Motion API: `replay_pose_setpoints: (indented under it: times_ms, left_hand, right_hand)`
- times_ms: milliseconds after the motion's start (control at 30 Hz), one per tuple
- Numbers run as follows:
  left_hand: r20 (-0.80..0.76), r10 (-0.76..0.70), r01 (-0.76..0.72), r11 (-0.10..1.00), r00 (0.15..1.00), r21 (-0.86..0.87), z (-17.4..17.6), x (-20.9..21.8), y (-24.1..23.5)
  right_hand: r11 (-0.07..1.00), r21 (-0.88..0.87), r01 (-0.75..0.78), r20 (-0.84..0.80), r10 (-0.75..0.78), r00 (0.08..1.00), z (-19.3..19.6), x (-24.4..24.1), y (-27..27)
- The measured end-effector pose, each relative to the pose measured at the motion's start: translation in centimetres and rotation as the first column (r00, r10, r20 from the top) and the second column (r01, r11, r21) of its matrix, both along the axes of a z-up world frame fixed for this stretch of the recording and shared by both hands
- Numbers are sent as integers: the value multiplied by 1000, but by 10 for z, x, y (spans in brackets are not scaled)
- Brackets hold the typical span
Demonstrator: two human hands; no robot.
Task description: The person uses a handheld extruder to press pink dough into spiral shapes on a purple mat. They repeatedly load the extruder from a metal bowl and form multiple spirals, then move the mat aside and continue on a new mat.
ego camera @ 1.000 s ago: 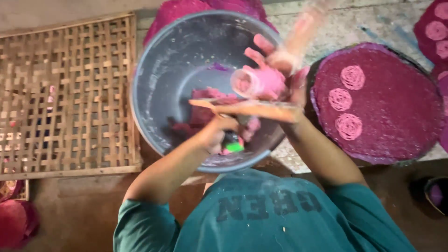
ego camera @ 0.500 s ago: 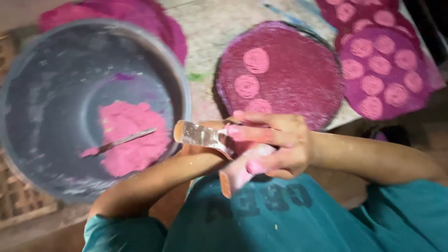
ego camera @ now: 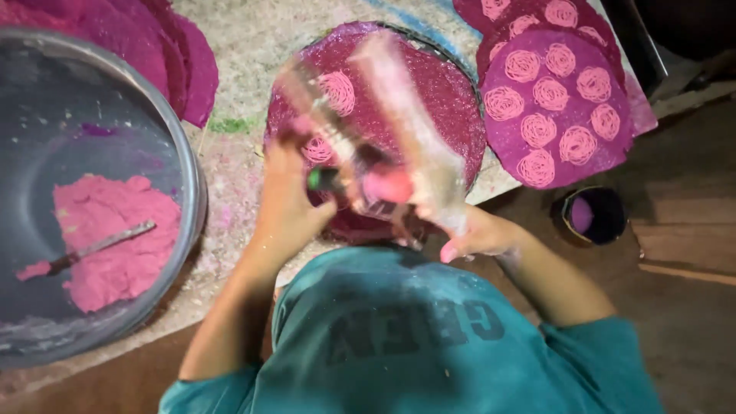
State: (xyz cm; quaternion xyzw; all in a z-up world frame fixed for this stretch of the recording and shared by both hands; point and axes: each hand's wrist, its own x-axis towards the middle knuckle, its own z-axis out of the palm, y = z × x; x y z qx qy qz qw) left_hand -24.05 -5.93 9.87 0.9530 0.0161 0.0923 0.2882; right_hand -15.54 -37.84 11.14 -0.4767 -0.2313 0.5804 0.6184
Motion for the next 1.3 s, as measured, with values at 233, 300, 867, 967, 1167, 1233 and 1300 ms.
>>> replay_pose_setpoints:
  times_ms: [233, 300, 867, 967, 1167, 1233, 1300]
  left_hand:
    - [-309, 352, -468, 684, 884, -559, -154, -22, 10]
    - [-3, 317, -297, 884, 948, -361, -178, -12, 19]
    - [482, -257, 325, -474, 838, -818, -65, 152, 44]
    - [675, -245, 356, -698, 696, -621, -39, 143, 30]
    - [581, -34, 370, -740, 813, -561, -43, 166, 26]
    - [579, 19, 398, -745, 815, -535, -54, 170, 32]
    - [569, 51, 406, -753, 821, -518, -64, 170, 34]
  right_hand:
    - [869, 294, 398, 64, -433, 899, -8, 25, -41]
    - [838, 365, 407, 16, -442, 897, -5, 30, -40]
    - [991, -133, 26, -28, -30, 999, -13, 59, 10]
    - [976, -208, -61, -78, 46, 996, 9, 71, 22]
    - [897, -438, -61, 1, 68, 998, 17, 95, 35]
    - [852, -524, -21, 68, 67, 995, 8, 92, 42]
    - [814, -581, 7, 132, 85, 988, 0, 88, 48]
